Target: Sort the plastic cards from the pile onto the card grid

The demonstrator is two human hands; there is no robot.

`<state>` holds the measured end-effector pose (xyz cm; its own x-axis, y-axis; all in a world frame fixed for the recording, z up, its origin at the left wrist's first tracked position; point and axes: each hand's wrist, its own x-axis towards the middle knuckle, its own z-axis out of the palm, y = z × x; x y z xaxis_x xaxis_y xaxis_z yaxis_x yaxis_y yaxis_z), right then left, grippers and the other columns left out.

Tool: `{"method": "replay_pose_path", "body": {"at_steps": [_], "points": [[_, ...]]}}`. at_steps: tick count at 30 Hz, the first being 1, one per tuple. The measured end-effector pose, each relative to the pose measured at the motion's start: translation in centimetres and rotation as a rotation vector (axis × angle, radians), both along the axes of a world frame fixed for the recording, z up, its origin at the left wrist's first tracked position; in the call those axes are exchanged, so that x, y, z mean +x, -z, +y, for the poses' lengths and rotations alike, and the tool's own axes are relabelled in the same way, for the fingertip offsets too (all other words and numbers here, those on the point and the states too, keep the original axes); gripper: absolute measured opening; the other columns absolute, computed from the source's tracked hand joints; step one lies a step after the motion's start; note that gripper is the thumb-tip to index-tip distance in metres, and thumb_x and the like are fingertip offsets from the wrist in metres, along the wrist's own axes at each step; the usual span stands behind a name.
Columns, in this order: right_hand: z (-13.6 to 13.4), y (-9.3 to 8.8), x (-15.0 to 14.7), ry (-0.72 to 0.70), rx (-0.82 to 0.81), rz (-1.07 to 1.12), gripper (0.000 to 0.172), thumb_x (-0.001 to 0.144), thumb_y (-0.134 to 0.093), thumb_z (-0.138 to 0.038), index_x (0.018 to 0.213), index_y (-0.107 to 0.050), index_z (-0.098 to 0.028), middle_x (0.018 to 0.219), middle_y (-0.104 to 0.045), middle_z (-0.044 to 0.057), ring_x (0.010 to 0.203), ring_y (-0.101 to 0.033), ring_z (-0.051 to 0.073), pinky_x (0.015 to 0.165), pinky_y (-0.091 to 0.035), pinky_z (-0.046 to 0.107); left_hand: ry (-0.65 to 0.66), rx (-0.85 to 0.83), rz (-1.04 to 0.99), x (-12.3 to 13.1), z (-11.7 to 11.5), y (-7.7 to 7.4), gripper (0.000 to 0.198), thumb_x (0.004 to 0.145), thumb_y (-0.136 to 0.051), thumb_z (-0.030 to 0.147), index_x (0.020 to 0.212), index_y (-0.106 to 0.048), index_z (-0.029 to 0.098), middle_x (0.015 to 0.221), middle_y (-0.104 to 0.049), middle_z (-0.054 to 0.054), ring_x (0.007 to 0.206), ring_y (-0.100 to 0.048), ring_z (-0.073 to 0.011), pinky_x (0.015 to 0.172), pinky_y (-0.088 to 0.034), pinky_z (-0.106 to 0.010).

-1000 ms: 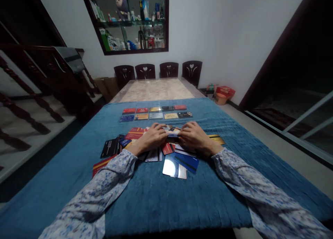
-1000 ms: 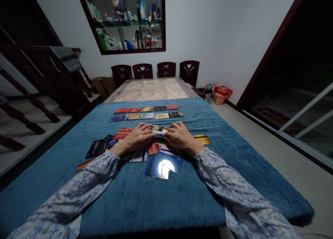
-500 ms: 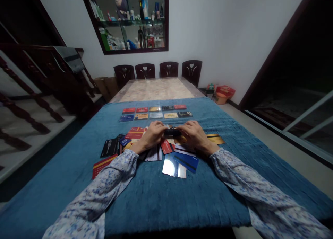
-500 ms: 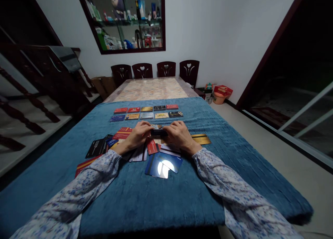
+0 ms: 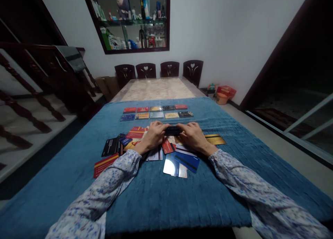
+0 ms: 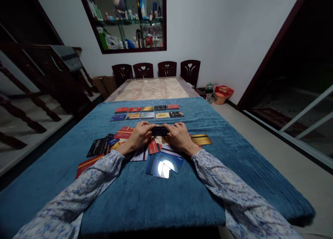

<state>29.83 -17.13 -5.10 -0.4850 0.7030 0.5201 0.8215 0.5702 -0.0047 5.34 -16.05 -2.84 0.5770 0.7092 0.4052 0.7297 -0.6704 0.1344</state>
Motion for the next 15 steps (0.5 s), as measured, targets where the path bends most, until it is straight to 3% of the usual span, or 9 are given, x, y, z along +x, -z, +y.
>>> {"method": "replay_pose_path", "body": {"at_steps": [7,15], "points": [[-0.01,0.19,-0.36,0.042,-0.007,-0.036,0.048,0.095,-0.056,-0.017,0.143,-0.058,-0.017,0.116,-0.076,0.014,0.103,-0.06,0.027,0.096,-0.033,0.04,-0.065,-0.09,0.029,0.78,-1.0,-0.23,0.063,0.082,-0.051,0.004,0.143,-0.057,0.019,0.132,-0.071,-0.012,0.113,-0.058,-0.0301,0.097,-0.041,-0.048],[-0.17,-0.17,-0.58,0.032,-0.009,-0.039,0.049,0.092,-0.056,-0.019,0.141,-0.059,-0.013,0.115,-0.071,0.016,0.105,-0.055,0.028,0.091,-0.034,0.038,-0.085,-0.097,0.015,0.73,-0.89,-0.16,0.065,0.082,-0.048,0.007,0.146,-0.054,0.018,0.131,-0.071,-0.014,0.114,-0.058,-0.031,0.098,-0.041,-0.049]]}}
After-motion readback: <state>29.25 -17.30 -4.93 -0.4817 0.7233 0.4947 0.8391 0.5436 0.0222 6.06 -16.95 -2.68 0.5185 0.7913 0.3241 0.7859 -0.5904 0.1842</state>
